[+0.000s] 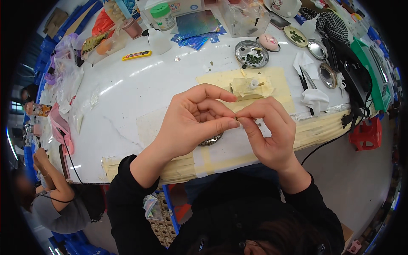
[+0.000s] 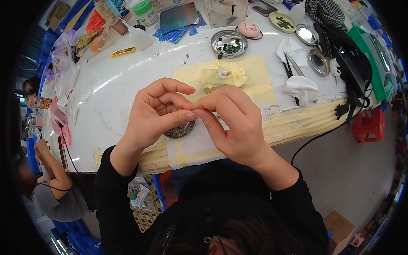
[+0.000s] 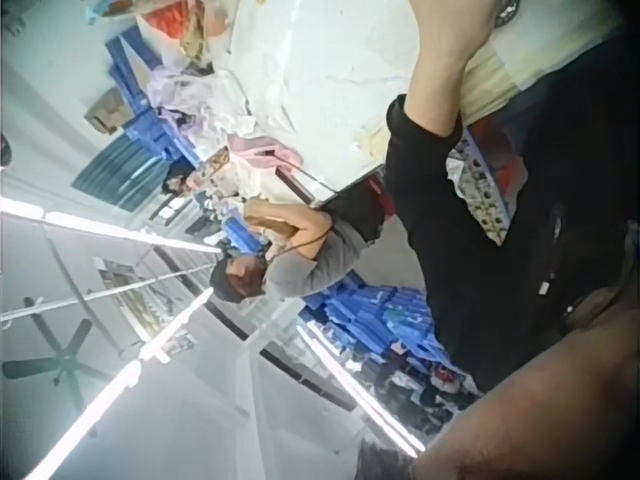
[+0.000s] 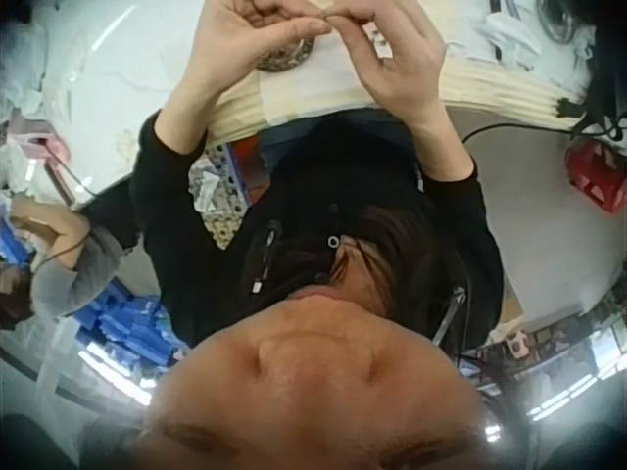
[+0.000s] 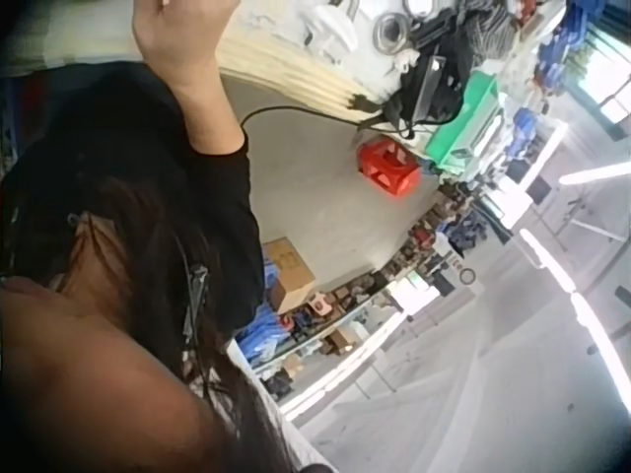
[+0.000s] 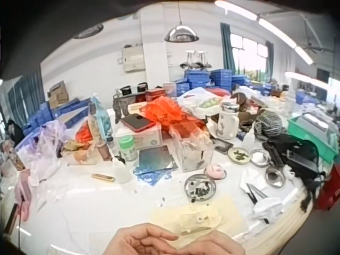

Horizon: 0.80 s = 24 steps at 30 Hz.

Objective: Assembling tiny decorative studs onto a base component at a workbench.

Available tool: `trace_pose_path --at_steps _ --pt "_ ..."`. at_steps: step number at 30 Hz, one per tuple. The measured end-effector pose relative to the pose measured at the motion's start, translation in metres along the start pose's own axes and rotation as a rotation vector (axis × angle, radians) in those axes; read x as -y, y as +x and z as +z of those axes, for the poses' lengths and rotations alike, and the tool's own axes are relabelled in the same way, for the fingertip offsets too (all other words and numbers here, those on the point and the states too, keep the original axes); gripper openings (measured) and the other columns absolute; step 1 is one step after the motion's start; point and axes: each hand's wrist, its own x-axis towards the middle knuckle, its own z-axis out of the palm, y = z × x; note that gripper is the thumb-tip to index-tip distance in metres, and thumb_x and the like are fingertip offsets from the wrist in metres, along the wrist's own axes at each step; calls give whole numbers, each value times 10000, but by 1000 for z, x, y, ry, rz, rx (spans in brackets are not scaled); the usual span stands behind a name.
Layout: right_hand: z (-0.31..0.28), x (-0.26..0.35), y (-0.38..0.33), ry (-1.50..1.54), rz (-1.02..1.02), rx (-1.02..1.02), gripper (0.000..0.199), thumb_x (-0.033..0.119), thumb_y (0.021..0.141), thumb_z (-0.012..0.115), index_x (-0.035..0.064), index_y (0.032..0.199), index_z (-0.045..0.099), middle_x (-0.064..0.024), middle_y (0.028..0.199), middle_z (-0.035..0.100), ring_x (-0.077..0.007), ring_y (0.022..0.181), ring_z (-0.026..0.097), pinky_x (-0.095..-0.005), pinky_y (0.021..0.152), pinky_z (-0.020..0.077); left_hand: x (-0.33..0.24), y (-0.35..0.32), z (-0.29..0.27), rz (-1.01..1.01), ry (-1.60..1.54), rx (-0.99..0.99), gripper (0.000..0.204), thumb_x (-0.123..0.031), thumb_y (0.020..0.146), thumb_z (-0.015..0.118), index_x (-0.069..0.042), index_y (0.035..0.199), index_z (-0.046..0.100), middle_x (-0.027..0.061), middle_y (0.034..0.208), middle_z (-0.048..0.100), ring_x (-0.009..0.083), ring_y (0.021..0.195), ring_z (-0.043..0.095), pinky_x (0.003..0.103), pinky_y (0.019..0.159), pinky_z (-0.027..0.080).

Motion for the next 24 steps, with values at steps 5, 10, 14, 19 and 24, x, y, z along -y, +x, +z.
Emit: trace_pose_path --at_steps 5,10,14,19,24 --pt "5 -1 0 53 35 -4 95 -27 817 702 19 883 652 -77 805 609 -219 691 579 -310 589 468 -3 -4 1 -34 -59 -38 420 54 800 750 15 1173 560 90 890 708 93 836 671 211 737 531" --pt "8 -4 -3 -67 -54 -56 121 -5 798 724 31 879 642 -70 815 599 -227 700 572 -318 594 467 3 -3 -2 -82 -134 29 251 -15 857 717 21 1084 618 107 909 714 85 773 650 214 693 526" --pt "7 -4 -2 -248 -167 -86 151 26 768 749 44 874 643 -61 810 592 -233 698 571 -331 598 464 3 -4 -2 -151 -157 58 116 -53 898 678 26 981 665 119 907 718 78 705 616 214 654 512" --pt "6 -5 -4 -208 -164 -76 158 34 764 754 43 890 659 -64 814 603 -231 706 584 -330 601 469 6 -5 -6 -128 -175 82 159 -91 901 688 32 1002 683 100 909 727 74 729 635 216 656 513" --pt "5 2 -3 -57 -49 -59 206 -14 789 732 10 989 692 -86 865 655 -217 749 629 -300 621 509 11 -5 -4 -1 -139 -29 101 -8 888 673 23 984 669 131 902 720 81 681 624 214 619 516"
